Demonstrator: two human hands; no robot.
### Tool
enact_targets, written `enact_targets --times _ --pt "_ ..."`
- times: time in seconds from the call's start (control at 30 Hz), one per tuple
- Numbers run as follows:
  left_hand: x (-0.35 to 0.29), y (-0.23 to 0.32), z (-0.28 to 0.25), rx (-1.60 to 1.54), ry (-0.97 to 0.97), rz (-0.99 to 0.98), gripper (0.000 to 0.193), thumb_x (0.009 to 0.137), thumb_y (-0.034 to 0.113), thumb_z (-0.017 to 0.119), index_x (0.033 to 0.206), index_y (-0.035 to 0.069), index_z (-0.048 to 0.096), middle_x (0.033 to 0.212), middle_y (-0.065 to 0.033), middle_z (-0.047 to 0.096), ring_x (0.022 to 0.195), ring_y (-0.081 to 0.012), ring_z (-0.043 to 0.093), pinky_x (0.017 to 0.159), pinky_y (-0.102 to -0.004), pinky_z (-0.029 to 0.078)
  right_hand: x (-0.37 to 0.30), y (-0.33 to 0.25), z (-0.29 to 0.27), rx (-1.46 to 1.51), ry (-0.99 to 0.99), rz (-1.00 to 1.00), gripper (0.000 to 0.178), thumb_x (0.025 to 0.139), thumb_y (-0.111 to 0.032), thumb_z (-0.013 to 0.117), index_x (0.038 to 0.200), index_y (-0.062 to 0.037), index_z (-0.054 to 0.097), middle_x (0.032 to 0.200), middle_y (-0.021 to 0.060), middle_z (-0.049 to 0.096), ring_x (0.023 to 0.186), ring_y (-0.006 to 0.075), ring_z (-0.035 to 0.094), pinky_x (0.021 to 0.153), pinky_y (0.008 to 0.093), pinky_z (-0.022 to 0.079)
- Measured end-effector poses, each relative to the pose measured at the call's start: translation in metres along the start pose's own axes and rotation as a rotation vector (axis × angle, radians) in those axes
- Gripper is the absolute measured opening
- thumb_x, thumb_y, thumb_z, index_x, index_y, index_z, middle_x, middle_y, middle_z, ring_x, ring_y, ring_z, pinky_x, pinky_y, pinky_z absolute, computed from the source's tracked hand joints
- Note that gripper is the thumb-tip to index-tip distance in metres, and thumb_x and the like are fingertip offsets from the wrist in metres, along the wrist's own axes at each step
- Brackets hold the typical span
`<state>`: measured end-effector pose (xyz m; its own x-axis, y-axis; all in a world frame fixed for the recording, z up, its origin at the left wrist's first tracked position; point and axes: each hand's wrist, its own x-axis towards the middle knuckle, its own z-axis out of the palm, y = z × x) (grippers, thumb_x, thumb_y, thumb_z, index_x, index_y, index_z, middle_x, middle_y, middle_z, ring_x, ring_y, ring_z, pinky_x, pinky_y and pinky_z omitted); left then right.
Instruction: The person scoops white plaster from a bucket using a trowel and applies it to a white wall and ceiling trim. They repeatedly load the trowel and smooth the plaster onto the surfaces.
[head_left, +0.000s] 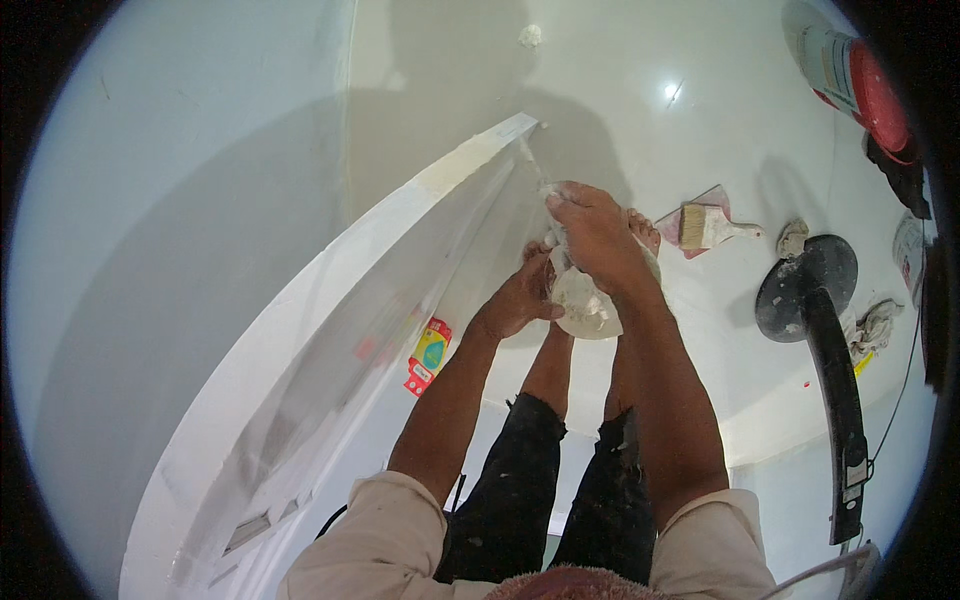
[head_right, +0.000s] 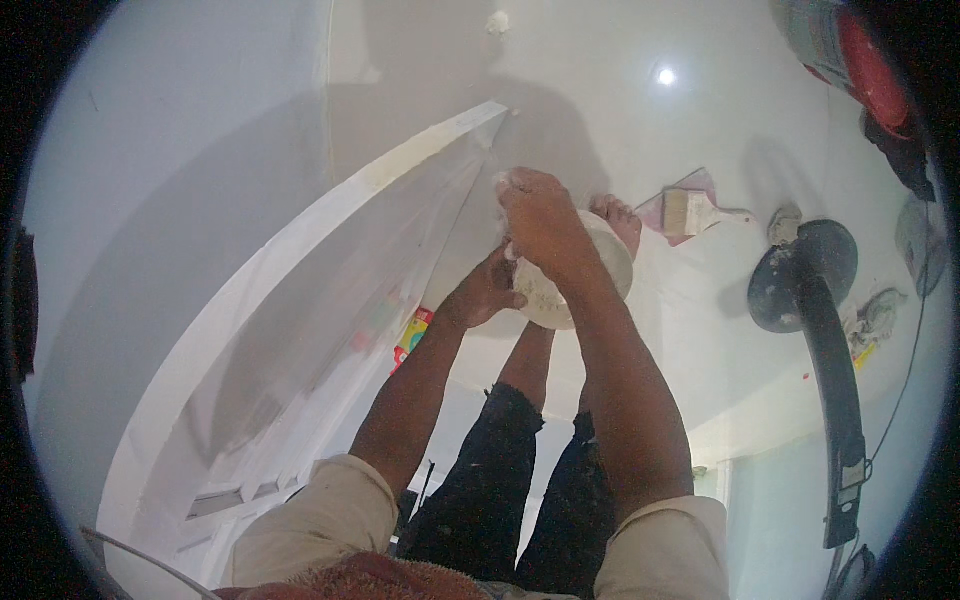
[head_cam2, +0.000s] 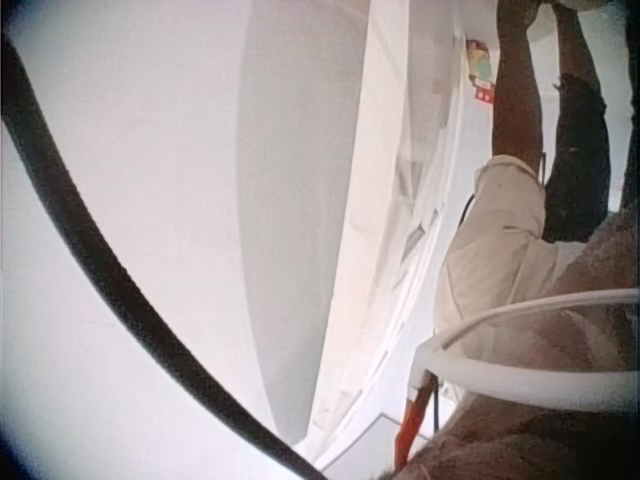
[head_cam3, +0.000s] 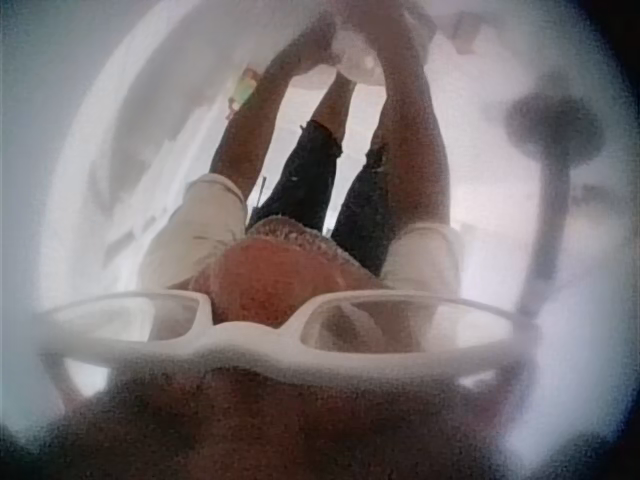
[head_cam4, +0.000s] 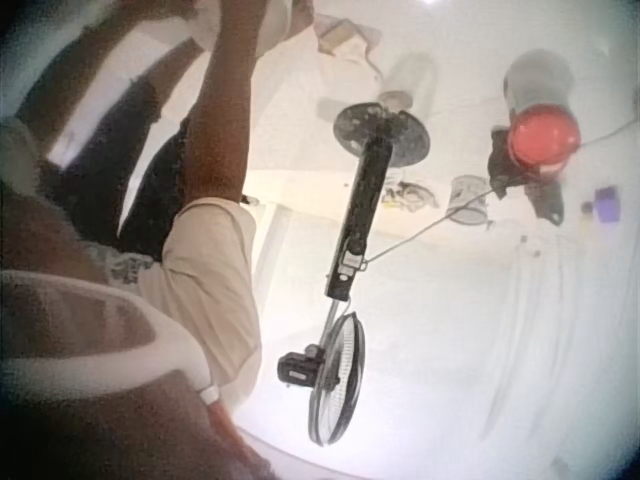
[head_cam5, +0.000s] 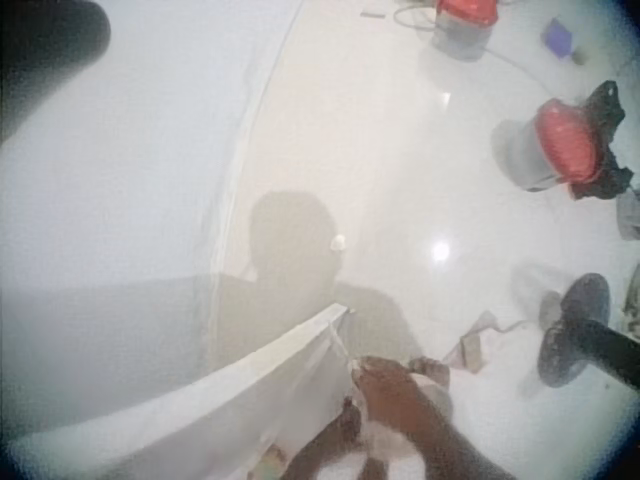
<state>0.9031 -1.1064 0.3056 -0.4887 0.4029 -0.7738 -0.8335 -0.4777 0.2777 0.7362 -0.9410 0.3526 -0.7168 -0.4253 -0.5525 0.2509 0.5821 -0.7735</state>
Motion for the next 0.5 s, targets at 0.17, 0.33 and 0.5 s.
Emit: enact_targets --times 0.17,0.33,0.5 --pt "-0.014 0.007 0.008 -0.017 0.019 -0.142 0.091 0.079 0.007 0.090 0.157 0.002 0.043 0.155 -0.0083 0.053 0.143 -0.0239 0.051 0.123 -0.0417 0.041 -0.009 -0.026 -0.005 0.282 -0.072 0.164 0.047 0.110 -0.030 0.055 0.140 0.0052 0.064 0.125 0.0230 0.072 0.116 0.0380 0.068 0.105 0.0449 0.052" --pt "-0.046 -0.053 -0.070 0.275 0.086 -0.066 0.074 0.096 0.019 0.080 0.158 0.007 0.042 0.152 -0.0101 0.055 0.139 -0.0222 0.055 0.114 -0.0422 0.051 -0.036 -0.082 -0.020 0.302 -0.087 0.065 0.047 0.107 -0.028 0.057 0.137 0.0063 0.065 0.114 0.0234 0.074 0.106 0.0344 0.072 0.093 0.0397 0.058" --pt "-0.065 -0.002 0.006 0.172 0.054 -0.014 0.065 0.097 0.022 0.077 0.153 0.006 0.047 0.147 -0.0121 0.058 0.134 -0.0242 0.059 0.113 -0.0426 0.052 -0.084 -0.105 -0.050 -0.039 0.090 -0.492 0.041 0.106 -0.021 0.057 0.137 0.0041 0.067 0.111 0.0190 0.074 0.098 0.0252 0.073 0.084 0.0348 0.060"
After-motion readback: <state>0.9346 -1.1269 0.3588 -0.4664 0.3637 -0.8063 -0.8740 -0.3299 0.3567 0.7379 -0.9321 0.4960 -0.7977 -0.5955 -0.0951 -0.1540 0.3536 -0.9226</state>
